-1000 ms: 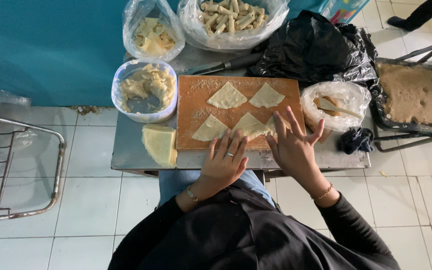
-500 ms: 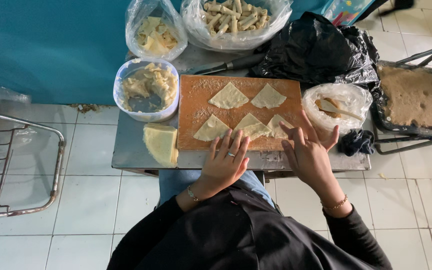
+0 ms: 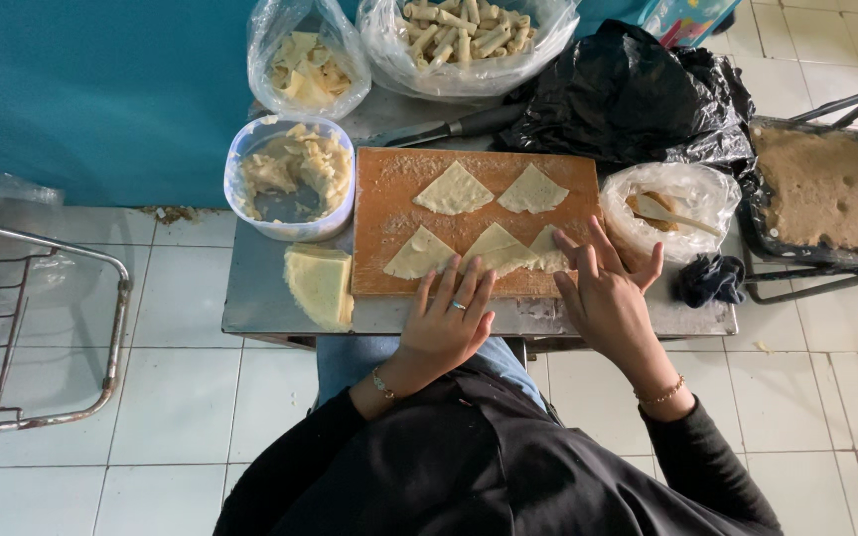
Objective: The person tears pieces from a sheet of dough and shapes them into triangles on a wooden board, then spoons filling from a plastic container onto each triangle and folds the dough over the filling by hand. Finished folded pastries are set aside and the person reaches for more dough to continue.
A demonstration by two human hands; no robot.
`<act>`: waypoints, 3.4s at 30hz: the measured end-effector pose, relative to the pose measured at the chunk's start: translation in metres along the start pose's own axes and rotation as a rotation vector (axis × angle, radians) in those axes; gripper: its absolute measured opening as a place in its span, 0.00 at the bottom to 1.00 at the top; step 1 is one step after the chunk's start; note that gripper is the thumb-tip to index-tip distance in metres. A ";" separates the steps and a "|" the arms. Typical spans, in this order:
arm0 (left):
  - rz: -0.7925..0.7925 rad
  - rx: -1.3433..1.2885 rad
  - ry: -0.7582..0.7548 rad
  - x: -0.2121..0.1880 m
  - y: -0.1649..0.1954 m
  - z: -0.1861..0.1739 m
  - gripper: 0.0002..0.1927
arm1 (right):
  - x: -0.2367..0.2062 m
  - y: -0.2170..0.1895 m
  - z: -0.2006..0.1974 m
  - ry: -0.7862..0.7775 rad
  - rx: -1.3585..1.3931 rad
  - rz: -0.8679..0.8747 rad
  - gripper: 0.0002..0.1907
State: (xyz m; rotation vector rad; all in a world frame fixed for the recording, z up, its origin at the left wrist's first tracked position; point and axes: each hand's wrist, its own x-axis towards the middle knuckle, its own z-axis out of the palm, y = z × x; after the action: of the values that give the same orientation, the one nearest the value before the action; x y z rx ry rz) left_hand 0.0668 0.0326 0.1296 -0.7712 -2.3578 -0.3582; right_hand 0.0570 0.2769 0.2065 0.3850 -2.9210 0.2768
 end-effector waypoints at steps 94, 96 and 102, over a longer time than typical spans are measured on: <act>-0.016 -0.254 0.352 -0.042 -0.038 0.047 0.13 | 0.081 -0.087 0.063 -0.006 0.088 -0.535 0.32; -0.083 -0.269 0.371 -0.047 -0.043 0.041 0.08 | 0.081 -0.093 0.069 0.008 0.056 -0.560 0.30; -0.090 -0.202 0.287 -0.048 -0.051 0.006 0.10 | 0.070 -0.100 0.072 0.035 -0.036 -0.609 0.27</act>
State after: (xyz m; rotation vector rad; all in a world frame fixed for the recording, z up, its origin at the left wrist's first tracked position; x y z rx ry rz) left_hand 0.0637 -0.0260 0.0917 -0.6566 -2.1101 -0.7058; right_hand 0.0063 0.1503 0.1676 1.2030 -2.6057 0.1341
